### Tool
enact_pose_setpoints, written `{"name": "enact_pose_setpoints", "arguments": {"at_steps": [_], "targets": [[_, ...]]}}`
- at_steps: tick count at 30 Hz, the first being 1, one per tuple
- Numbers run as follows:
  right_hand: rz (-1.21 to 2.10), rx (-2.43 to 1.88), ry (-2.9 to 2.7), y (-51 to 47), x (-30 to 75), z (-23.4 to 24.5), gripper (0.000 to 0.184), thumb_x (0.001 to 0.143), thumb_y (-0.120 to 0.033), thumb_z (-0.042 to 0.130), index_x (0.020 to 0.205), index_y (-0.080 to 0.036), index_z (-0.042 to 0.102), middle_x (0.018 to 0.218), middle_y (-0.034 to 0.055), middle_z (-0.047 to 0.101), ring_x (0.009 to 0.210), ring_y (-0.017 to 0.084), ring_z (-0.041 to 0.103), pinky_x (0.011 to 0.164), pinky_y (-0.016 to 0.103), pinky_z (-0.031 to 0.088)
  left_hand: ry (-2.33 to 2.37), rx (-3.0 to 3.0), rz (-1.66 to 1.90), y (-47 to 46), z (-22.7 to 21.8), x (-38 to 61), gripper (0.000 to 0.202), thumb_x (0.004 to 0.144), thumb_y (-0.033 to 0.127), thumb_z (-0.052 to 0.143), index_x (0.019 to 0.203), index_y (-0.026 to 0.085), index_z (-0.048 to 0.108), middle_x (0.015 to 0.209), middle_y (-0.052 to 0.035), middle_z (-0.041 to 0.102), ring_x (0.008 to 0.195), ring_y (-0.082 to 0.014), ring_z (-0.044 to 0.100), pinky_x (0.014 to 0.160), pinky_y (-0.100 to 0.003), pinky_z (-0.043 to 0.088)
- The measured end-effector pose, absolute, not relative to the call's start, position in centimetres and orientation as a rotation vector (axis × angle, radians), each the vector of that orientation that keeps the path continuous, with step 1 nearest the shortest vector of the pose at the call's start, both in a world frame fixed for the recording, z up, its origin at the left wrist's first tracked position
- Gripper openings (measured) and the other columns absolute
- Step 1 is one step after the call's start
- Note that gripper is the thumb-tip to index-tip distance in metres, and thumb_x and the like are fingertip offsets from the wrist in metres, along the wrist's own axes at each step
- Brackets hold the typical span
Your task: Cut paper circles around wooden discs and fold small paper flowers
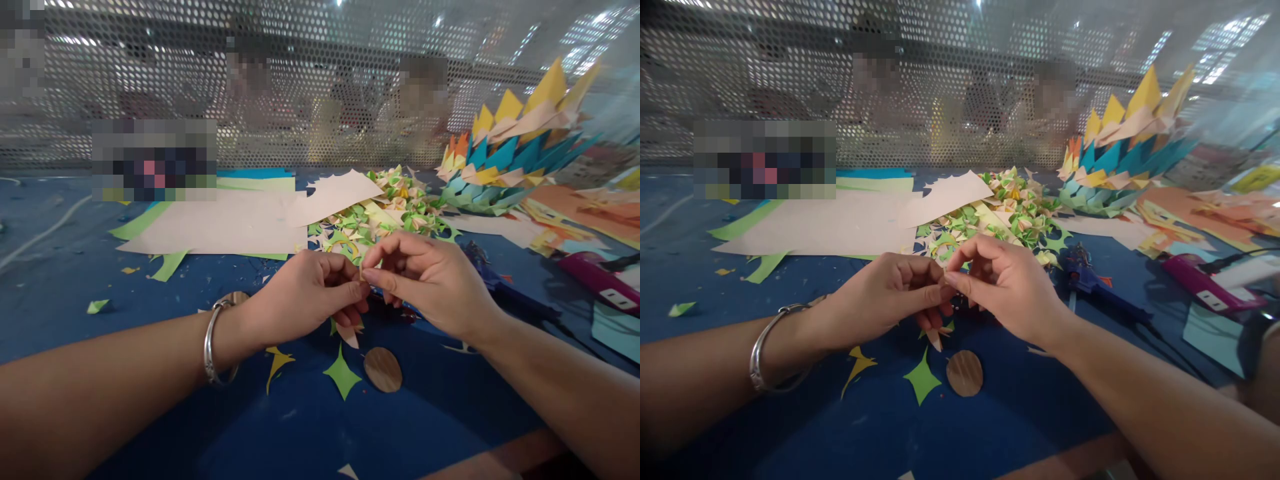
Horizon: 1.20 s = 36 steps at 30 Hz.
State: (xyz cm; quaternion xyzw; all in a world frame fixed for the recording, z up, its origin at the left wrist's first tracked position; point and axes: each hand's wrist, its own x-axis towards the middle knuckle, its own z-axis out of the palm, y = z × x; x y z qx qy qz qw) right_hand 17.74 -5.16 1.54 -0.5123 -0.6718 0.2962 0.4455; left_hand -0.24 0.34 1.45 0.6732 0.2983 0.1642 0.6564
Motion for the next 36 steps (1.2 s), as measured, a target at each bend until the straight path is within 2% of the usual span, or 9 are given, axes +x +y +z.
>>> {"name": "enact_pose_setpoints", "arguments": {"at_steps": [6,15,19,27,31,36], "targets": [[0.749,-1.266,-1.664,-5.11,17.83,1.62,0.011,0.083,-0.026,0.07,0.086,-0.018,0.062,0.069,-0.0032,0.065,0.045,0.006,0.057,0.041,0.018,0.046,0.715,1.51,0.388,0.49,1.78,-0.21,0.013,0.089,0.022,0.064,0.082,0.012,0.065,0.071,-0.0015,0.069,0.058,-0.0088,0.067,0.059,-0.019,0.056],[0.833,-1.304,-1.629,-4.98,18.1,1.42,0.019,0.083,-0.03,0.071,0.095,-0.017,0.063,0.08,-0.0007,0.067,0.046,0.005,0.057,0.043,0.018,0.049,0.678,1.615,0.436,0.38,1.33,-0.31,0.016,0.09,0.026,0.062,0.08,0.013,0.064,0.072,-0.0014,0.068,0.06,-0.009,0.067,0.058,-0.018,0.057],[0.884,-1.339,-1.633,-5.04,18.24,1.4,0.021,0.084,-0.033,0.071,0.097,-0.018,0.064,0.074,-0.0025,0.064,0.047,0.005,0.057,0.044,0.017,0.048,0.661,1.672,0.446,0.42,1.16,-0.35,0.014,0.09,0.021,0.059,0.079,0.013,0.063,0.07,-0.0005,0.066,0.059,-0.0093,0.067,0.057,-0.019,0.057],[0.889,-1.303,-1.642,-5.12,18.2,1.72,0.014,0.082,-0.028,0.075,0.079,-0.018,0.065,0.062,-0.0051,0.06,0.044,0.005,0.053,0.041,0.016,0.042,0.713,2.07,0.552,0.42,1.13,-0.58,0.014,0.086,0.019,0.058,0.074,0.016,0.063,0.069,-0.0009,0.068,0.06,-0.0122,0.066,0.053,-0.021,0.051],[0.858,-1.32,-1.629,-5.22,18.11,1.85,0.014,0.083,-0.029,0.073,0.079,-0.019,0.064,0.06,-0.0055,0.057,0.043,0.005,0.051,0.041,0.017,0.041,0.681,2.042,0.617,0.61,0.92,-0.62,0.011,0.086,0.024,0.061,0.079,0.017,0.065,0.07,-0.0007,0.068,0.062,-0.0119,0.064,0.056,-0.022,0.05],[0.724,-1.385,-1.685,-4.91,18.71,1.89,0.018,0.085,-0.035,0.07,0.08,-0.019,0.064,0.062,-0.0044,0.056,0.044,0.006,0.05,0.042,0.02,0.038,0.667,1.892,0.597,1.02,1.07,-0.62,0.013,0.087,0.024,0.064,0.076,0.017,0.063,0.065,0.0005,0.065,0.058,-0.0101,0.062,0.054,-0.021,0.049]]}}
